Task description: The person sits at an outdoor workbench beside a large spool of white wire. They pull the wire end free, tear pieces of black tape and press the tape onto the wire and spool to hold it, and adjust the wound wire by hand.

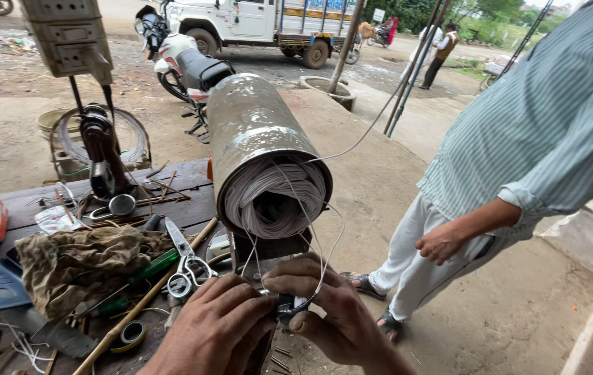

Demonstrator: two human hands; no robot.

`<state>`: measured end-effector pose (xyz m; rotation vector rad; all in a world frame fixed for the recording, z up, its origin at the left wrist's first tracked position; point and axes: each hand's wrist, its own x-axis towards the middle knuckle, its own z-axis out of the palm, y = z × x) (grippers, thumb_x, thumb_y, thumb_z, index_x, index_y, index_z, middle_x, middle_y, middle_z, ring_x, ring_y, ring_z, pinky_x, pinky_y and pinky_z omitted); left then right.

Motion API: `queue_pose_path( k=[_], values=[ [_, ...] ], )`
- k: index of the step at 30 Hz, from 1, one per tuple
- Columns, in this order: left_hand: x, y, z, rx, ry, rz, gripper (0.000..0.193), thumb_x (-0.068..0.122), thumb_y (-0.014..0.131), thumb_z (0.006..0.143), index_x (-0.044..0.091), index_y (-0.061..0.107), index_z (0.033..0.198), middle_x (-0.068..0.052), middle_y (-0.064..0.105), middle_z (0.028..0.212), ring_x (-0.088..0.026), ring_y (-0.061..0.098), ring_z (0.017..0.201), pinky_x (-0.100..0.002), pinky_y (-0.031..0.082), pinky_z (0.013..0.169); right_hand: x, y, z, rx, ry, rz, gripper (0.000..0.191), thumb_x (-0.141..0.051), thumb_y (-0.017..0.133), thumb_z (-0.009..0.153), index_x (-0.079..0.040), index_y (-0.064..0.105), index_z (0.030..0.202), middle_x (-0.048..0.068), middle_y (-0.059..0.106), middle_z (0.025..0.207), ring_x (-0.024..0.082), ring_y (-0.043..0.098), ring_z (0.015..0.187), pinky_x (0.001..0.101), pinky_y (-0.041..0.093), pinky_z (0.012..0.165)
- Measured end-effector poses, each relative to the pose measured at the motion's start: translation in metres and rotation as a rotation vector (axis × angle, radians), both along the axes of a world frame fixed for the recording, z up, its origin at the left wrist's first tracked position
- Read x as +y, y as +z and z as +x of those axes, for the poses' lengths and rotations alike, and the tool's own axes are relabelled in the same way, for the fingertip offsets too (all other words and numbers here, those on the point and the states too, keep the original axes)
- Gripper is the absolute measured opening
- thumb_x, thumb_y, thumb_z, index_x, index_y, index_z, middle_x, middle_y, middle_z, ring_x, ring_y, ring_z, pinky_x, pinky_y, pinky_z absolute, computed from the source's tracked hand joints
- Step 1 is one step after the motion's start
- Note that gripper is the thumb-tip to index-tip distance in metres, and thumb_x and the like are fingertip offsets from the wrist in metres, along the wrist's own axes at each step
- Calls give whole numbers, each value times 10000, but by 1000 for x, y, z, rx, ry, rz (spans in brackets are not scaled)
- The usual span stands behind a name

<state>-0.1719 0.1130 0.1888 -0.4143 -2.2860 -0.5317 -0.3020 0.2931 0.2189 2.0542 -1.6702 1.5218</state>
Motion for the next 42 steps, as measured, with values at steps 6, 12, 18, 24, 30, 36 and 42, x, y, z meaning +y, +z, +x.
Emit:
queue_pose_path(
  k=[6,12,18,24,30,36,42],
  values=[
    [6,16,3,-236,-54,169,200,191,784,843,81,771,1010,-50,737,900,-251,669,918,-411,488,802,25,-12,-11,141,-97,47,263,-214,640,1060,-68,676,1275,106,724,1228,250,748,1072,378,601,932],
    [12,10,1,105,69,34,202,145,784,803,106,777,1001,-9,743,871,-186,668,869,-431,423,849,26,-39,-5,-422,-104,100,248,-157,685,1023,41,743,1160,155,723,954,200,710,840,331,559,720],
    [10,-4,6,201,182,-63,362,131,784,705,75,750,1060,-43,737,961,-212,679,965,-531,397,1005,27,-60,16,-1267,240,93,409,-195,639,954,94,653,1244,196,745,1017,184,742,890,317,597,791],
    [16,-4,5,175,148,-50,387,123,792,673,80,747,1054,-40,726,953,-209,682,968,-591,353,1069,10,-58,18,-738,134,-77,305,-18,751,954,103,614,1198,193,673,1129,229,660,1069,378,555,946],
    [23,2,7,229,172,-89,222,122,768,778,92,758,998,-19,715,917,-190,701,953,-619,347,1116,-15,-34,22,-331,-298,-277,288,-155,669,1017,22,597,1231,185,605,1290,238,618,1206,391,507,1024],
    [12,5,8,26,165,13,210,197,750,839,121,772,1034,-26,746,937,-207,709,972,-553,358,1098,-2,-17,3,-245,33,-70,281,-230,615,1046,-15,696,1209,177,685,1222,226,688,1107,363,560,949],
    [12,5,2,-62,61,82,211,284,748,890,163,769,1062,2,742,942,-207,698,995,-549,303,1131,23,-29,-9,-22,-66,-39,258,-216,677,1054,-50,699,1251,112,723,1149,200,742,1029,339,611,859]
  ],
)
